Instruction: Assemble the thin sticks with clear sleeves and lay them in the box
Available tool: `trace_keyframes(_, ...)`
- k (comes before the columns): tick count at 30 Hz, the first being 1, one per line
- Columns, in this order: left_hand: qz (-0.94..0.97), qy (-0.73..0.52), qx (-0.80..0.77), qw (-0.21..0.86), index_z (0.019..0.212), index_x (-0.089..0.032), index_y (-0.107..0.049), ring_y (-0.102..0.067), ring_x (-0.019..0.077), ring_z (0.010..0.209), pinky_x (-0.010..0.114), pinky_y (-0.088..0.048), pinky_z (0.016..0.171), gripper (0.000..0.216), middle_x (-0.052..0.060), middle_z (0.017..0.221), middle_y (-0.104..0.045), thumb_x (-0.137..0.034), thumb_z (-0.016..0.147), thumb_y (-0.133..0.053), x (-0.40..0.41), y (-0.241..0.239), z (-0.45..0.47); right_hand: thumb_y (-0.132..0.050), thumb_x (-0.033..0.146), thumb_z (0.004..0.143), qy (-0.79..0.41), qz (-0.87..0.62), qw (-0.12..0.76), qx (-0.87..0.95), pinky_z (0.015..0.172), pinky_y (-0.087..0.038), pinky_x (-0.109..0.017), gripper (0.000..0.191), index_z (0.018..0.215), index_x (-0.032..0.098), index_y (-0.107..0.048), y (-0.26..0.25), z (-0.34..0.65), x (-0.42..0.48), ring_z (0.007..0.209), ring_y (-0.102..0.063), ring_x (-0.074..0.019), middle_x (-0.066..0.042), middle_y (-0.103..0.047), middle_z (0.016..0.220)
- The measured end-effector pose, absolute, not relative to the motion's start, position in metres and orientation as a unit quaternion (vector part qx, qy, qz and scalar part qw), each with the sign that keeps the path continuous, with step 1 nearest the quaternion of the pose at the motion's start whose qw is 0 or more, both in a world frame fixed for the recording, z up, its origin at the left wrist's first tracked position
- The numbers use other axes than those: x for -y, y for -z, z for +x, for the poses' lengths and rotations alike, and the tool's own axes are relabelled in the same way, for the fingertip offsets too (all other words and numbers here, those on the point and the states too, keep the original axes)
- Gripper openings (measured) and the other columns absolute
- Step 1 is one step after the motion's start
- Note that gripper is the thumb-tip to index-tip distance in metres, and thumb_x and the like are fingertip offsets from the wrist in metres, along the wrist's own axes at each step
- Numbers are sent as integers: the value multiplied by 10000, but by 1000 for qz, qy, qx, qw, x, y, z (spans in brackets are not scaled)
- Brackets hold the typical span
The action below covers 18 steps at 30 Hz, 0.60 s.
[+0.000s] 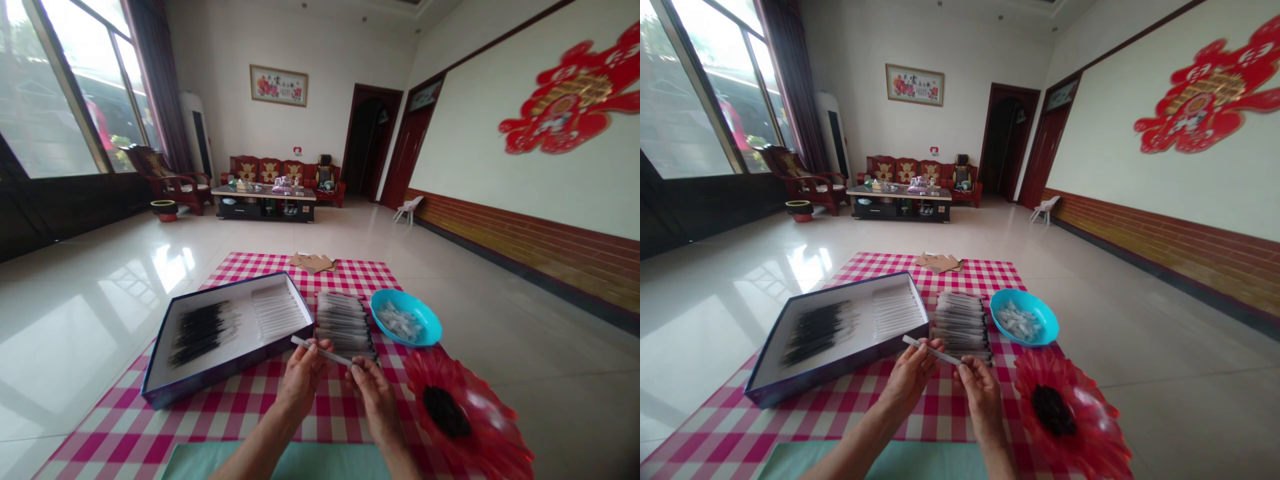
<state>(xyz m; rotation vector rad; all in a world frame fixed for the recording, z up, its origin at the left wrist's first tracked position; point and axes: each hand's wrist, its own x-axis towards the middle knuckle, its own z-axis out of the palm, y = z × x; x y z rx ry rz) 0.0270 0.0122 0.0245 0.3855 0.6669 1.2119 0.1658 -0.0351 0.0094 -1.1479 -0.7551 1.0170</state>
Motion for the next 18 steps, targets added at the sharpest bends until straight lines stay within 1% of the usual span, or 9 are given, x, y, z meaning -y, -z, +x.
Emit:
trace_keyframes(2, 252, -510, -356, 742, 943, -166, -534, -674, 185, 799, 234, -499, 598, 220, 91, 912, -685, -331, 815, -604, -6, -22, 29, -734, 433, 660, -440, -509, 663, 328, 632, -508, -265, 327, 873, 196, -661, -8, 168, 34, 694, -630, -178, -8, -671, 743)
trace_keyframes(4, 410, -461, -419, 666, 829, -150, -576, -646, 162, 613, 224, -457, 507, 280, 65, 713, -666, -425, 847, -525, 2, -20, 30, -715, 441, 679, -424, -516, 672, 320, 618, -506, -268, 308, 844, 188, -654, -7, 170, 34, 663, -620, -175, -9, -659, 704)
trace_keyframes(5, 510, -451, -438, 587, 762, -152, -587, -618, 152, 563, 228, -441, 500, 308, 50, 640, -638, -432, 856, -499, 7, -20, 30, -705, 447, 688, -414, -522, 673, 320, 609, -503, -265, 297, 815, 184, -650, -7, 171, 33, 641, -609, -169, -5, -648, 678)
trace_keyframes(7, 685, -458, -433, 367, 702, -170, -601, -590, 148, 592, 247, -438, 568, 287, 40, 621, -610, -366, 872, -476, 16, -22, 31, -682, 460, 707, -398, -533, 667, 337, 584, -488, -253, 284, 743, 182, -635, -7, 172, 33, 592, -577, -152, 8, -618, 623)
trace_keyframes(9, 772, -464, -404, 159, 778, -196, -622, -585, 163, 717, 276, -437, 678, 208, 50, 752, -630, -274, 882, -459, 21, -26, 30, -658, 472, 727, -389, -535, 653, 369, 547, -462, -238, 294, 682, 184, -617, -8, 172, 34, 550, -540, -139, 21, -585, 570)
trace_keyframes(11, 801, -443, -400, 44, 879, -208, -613, -570, 180, 783, 302, -429, 720, 169, 62, 873, -632, -221, 883, -445, 22, -29, 30, -643, 477, 739, -390, -537, 635, 395, 522, -440, -233, 301, 676, 184, -618, -9, 169, 35, 536, -526, -138, 21, -579, 558)
trace_keyframes(13, 812, -411, -415, 1, 885, -206, -592, -558, 181, 760, 299, -425, 698, 138, 55, 869, -625, -197, 874, -454, 20, -29, 30, -642, 475, 739, -396, -544, 620, 404, 519, -432, -233, 295, 698, 183, -632, -12, 165, 37, 544, -529, -141, 15, -594, 577)
trace_keyframes(16, 823, -372, -429, -5, 769, -213, -555, -531, 157, 651, 269, -403, 636, 155, 15, 721, -593, -180, 879, -451, 15, -23, 29, -658, 475, 721, -400, -556, 612, 396, 516, -427, -230, 292, 698, 184, -640, -17, 160, 39, 545, -527, -141, 12, -605, 587)
trace_keyframes(18, 832, -357, -424, -7, 739, -218, -543, -520, 150, 625, 261, -387, 616, 184, 3, 683, -579, -182, 890, -445, 14, -18, 28, -669, 473, 708, -399, -560, 613, 389, 507, -420, -225, 292, 677, 184, -639, -17, 160, 39, 534, -517, -136, 16, -595, 566)
